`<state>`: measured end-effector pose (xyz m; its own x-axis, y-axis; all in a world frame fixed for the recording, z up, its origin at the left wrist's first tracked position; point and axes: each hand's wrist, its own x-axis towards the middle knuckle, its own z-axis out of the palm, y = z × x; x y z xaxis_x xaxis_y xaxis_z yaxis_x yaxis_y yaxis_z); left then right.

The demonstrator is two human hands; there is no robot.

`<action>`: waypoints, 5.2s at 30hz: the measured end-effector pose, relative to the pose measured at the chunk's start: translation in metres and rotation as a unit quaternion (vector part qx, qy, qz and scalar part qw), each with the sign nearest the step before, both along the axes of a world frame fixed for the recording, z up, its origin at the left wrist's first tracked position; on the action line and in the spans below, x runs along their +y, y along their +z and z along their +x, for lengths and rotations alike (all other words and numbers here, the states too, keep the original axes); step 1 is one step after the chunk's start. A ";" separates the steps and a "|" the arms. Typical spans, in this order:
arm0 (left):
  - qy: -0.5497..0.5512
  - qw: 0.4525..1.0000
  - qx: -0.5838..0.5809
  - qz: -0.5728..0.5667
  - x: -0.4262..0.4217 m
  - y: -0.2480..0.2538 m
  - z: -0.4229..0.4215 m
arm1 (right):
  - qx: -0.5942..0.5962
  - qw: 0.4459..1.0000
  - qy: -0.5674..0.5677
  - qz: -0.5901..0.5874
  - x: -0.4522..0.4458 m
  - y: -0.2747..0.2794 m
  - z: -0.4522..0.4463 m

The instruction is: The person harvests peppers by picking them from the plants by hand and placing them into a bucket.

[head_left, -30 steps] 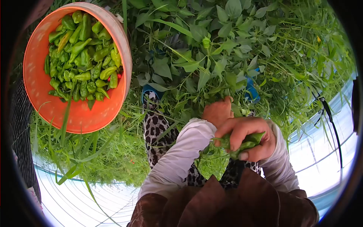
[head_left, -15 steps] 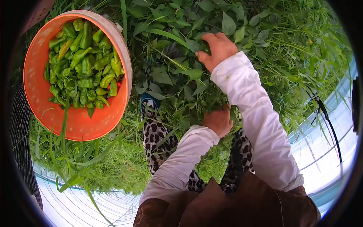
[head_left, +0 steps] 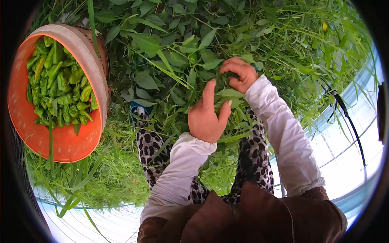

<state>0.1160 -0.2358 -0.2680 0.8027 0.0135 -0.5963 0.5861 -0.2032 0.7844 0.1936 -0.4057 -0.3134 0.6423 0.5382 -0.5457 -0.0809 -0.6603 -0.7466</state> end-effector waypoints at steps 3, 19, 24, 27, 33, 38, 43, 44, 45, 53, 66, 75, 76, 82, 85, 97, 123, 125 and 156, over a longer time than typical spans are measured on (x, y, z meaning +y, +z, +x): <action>0.064 0.990 -0.066 0.107 0.024 -0.005 0.015 | 0.033 0.999 -0.033 0.009 0.002 0.013 -0.007; -0.152 0.955 -0.079 -0.240 -0.025 0.001 -0.013 | 0.349 0.673 -0.579 0.300 -0.009 0.033 -0.024; -0.206 0.953 -0.055 -0.214 -0.026 0.002 -0.016 | 0.321 0.743 -0.533 0.247 0.002 0.058 -0.021; -0.222 0.948 -0.041 -0.222 -0.027 0.001 -0.016 | 0.272 0.809 -0.470 0.226 0.012 0.070 -0.017; -0.268 0.930 0.012 -0.252 -0.023 -0.001 -0.016 | 0.268 0.848 -0.439 0.130 0.031 0.105 -0.014; -0.248 0.946 -0.042 -0.203 -0.035 -0.008 -0.031 | 0.260 0.875 -0.374 0.162 0.020 0.128 -0.016; -0.404 0.888 0.039 -0.218 -0.031 0.003 -0.014 | 0.250 0.953 -0.095 -0.143 0.036 0.068 -0.004; -0.430 0.872 0.059 -0.227 -0.030 0.003 -0.008 | 0.215 0.964 0.003 -0.157 0.038 0.049 -0.012; -0.315 0.936 -0.079 -0.137 -0.044 -0.001 -0.037 | 0.190 0.966 0.067 -0.164 0.040 0.027 -0.025; -0.242 0.915 -0.096 -0.308 -0.037 -0.001 -0.020 | 0.356 0.930 -0.071 -0.060 0.002 0.021 -0.032; -0.206 0.822 0.113 -0.518 -0.029 -0.006 -0.002 | 0.505 0.757 -0.325 0.257 -0.045 0.036 -0.060; 0.004 0.755 0.310 -0.578 -0.024 -0.016 0.000 | 0.520 0.594 -0.489 0.371 -0.064 0.085 -0.092; -0.017 0.776 0.356 -0.521 -0.026 -0.015 0.001 | 0.518 0.592 -0.492 0.373 -0.067 0.092 -0.100; -0.247 0.924 0.242 -0.161 -0.047 -0.045 -0.051 | 0.416 0.727 -0.523 0.157 -0.094 0.077 -0.086; -0.402 0.891 0.200 -0.066 -0.047 -0.042 -0.044 | 0.377 0.795 -0.476 -0.021 -0.090 -0.009 -0.050; -0.051 0.995 0.083 -0.037 -0.056 -0.056 -0.049 | 0.223 0.940 -0.223 -0.128 -0.036 -0.076 -0.156; -0.465 0.867 0.054 0.170 -0.059 -0.072 -0.071 | 0.118 0.937 -0.024 -0.328 -0.088 -0.106 -0.058; -0.431 0.890 0.018 0.150 -0.057 -0.071 -0.072 | 0.200 0.872 0.253 -0.369 -0.088 -0.161 -0.104; -0.205 0.955 0.190 0.096 -0.010 -0.079 -0.048 | 0.374 0.628 -0.678 0.075 -0.104 0.022 -0.151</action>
